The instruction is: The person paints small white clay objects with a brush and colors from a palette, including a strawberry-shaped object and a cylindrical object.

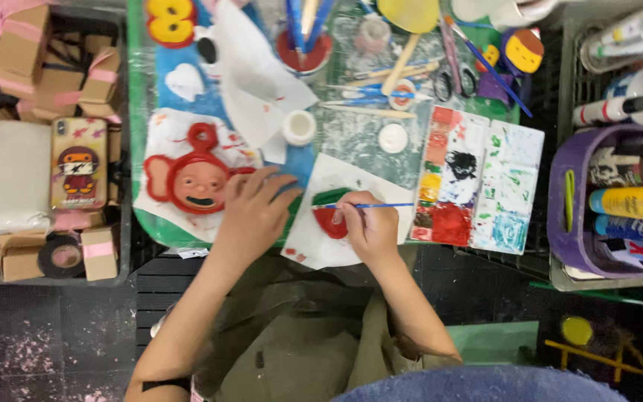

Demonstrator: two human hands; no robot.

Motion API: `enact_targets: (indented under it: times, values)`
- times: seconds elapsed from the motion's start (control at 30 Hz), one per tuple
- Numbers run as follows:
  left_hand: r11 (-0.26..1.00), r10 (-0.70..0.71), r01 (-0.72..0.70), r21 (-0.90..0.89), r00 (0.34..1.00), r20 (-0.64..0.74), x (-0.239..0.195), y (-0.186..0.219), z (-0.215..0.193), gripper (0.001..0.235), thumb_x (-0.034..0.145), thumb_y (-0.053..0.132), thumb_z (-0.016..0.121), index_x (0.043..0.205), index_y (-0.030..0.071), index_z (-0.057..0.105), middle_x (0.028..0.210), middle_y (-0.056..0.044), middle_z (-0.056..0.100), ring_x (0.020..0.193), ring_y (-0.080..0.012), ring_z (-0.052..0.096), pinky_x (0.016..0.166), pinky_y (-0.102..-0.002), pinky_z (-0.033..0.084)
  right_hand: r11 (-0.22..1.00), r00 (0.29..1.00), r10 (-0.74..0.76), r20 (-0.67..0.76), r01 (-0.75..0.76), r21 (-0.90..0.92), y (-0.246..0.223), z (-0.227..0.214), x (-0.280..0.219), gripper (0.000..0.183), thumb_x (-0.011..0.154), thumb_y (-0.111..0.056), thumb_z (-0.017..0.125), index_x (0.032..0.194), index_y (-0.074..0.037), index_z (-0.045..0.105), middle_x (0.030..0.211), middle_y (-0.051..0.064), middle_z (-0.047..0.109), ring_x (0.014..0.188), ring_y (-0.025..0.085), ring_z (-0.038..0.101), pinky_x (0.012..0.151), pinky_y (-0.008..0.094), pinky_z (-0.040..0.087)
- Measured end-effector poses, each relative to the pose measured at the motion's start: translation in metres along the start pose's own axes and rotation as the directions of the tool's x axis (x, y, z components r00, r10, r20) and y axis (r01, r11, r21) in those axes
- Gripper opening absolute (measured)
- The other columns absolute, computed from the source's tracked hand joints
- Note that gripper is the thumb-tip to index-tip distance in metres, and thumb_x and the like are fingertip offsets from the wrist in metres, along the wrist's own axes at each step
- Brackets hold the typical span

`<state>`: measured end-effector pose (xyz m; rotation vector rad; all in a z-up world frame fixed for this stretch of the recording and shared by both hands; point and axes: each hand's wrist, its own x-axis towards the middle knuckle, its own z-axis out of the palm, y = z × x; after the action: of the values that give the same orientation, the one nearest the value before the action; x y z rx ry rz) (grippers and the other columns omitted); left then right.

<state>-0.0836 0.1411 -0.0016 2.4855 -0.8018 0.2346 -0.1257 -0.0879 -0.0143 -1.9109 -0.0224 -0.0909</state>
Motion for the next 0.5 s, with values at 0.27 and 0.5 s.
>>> enact_targets:
  times: [0.27,0.5]
  values:
    - [0.997,0.040,-0.032,0.066,0.992,-0.118,-0.020,-0.012,0.011,0.029,0.086,0.018,0.069,0.114,0.012,0.073,0.140,-0.001,0.060,0.139,-0.0244,0.047,0.107,-0.050,0.036,0.760,0.885,-0.378,0.271,0.464,-0.455,-0.039,0.015,0.034,0.008,0.098,-0.010,0.066,0.090,-0.009,0.067,0.078,0.006,0.071,0.066,0.027,0.067,0.063,0.037,0.051]
    - [0.999,0.035,-0.030,0.037,0.987,-0.155,-0.027,-0.016,0.014,0.022,0.092,0.017,0.066,0.112,0.011,0.074,0.138,-0.002,0.062,0.139,-0.0245,0.047,0.111,-0.050,0.035,0.690,0.871,-0.343,0.352,0.488,-0.534,-0.050,0.023,0.040,0.010,0.099,-0.012,0.067,0.089,-0.008,0.067,0.075,0.005,0.069,0.062,0.026,0.065,0.060,0.037,0.049]
